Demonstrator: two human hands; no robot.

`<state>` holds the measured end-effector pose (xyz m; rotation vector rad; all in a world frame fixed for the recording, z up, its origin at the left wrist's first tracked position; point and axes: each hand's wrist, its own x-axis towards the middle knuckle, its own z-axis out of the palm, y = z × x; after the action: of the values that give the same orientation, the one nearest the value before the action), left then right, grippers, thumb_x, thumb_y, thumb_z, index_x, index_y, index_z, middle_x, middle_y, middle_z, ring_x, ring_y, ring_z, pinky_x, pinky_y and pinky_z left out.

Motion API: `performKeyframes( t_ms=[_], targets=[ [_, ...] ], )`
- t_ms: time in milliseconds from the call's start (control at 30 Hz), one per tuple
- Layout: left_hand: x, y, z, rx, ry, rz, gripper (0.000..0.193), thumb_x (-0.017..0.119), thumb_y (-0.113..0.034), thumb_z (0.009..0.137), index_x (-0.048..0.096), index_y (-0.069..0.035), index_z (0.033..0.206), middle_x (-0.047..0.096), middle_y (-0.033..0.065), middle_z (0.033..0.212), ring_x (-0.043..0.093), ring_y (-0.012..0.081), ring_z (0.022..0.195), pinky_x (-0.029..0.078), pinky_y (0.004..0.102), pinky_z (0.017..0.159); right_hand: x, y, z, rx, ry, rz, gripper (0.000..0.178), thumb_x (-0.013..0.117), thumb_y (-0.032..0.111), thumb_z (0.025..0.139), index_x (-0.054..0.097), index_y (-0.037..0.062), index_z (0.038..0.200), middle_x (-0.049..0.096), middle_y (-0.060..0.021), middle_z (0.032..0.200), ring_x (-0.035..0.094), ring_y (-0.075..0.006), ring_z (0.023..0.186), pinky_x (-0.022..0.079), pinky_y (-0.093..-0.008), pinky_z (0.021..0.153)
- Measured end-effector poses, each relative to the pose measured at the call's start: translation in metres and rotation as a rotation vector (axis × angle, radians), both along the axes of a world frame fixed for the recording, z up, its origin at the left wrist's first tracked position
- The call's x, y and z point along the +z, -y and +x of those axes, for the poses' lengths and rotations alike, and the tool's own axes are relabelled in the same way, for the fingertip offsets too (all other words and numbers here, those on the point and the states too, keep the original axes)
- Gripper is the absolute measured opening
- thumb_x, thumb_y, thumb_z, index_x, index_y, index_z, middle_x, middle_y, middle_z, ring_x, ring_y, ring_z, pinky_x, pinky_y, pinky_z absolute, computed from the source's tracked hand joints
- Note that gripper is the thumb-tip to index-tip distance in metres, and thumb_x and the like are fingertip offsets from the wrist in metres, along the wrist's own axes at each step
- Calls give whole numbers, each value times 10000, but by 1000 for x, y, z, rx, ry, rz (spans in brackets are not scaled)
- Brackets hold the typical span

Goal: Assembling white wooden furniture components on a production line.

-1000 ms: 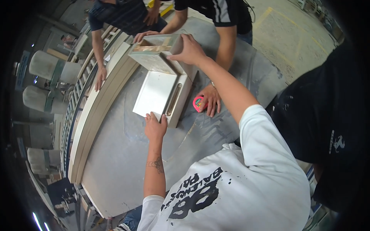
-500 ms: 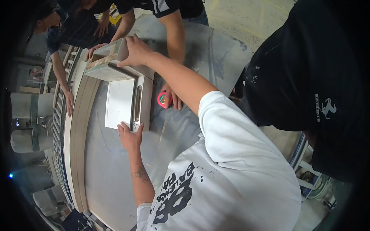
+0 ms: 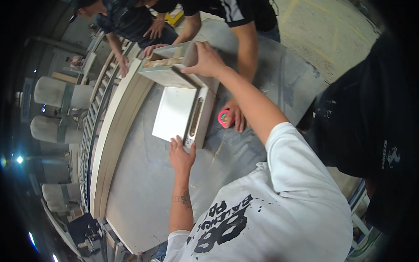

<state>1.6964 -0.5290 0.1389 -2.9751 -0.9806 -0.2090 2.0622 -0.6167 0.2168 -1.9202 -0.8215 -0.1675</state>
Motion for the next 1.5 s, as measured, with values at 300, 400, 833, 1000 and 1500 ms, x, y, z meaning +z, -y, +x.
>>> performKeyframes(
  t_ms=[300,400,833,1000,1500],
  targets=[
    [16,9,1,110,-33,-260,891,713,-569,909,496,21,1541,443,384,1564,727,493,1056,613,509,865,-3,0,-48,-142,140,83,1013,854,275,836,275,-43,1604,377,-298,1569,461,-459,1426,416,-484,1192],
    [18,10,-3,152,-35,-265,904,710,-574,913,482,31,1544,436,400,1560,739,486,1032,624,495,830,-11,-6,-106,-117,436,192,918,810,183,846,319,-21,1594,379,-305,1565,449,-466,1429,383,-525,1206],
    [43,5,-48,-86,150,-462,572,688,-462,987,677,-32,1363,715,264,1267,770,380,973,607,467,848,-113,-60,-198,568,198,-221,558,690,409,981,650,-6,1352,581,-240,1480,456,-441,1456,326,-528,1242],
    [-1,38,-149,245,639,-793,328,674,-279,1029,738,-38,1243,768,180,1071,766,282,935,591,381,816,-114,-45,-216,519,485,-421,746,534,547,1042,488,-2,1545,376,-241,1667,224,-410,1603,153,-539,1309],
    [-86,84,-373,1007,178,-454,739,739,-433,917,537,61,1428,377,403,1572,310,560,1496,255,641,1232,-109,-72,-249,204,47,-522,824,464,617,1053,426,-9,1587,275,-194,1736,155,-343,1638,121,-522,1317]
  ],
)
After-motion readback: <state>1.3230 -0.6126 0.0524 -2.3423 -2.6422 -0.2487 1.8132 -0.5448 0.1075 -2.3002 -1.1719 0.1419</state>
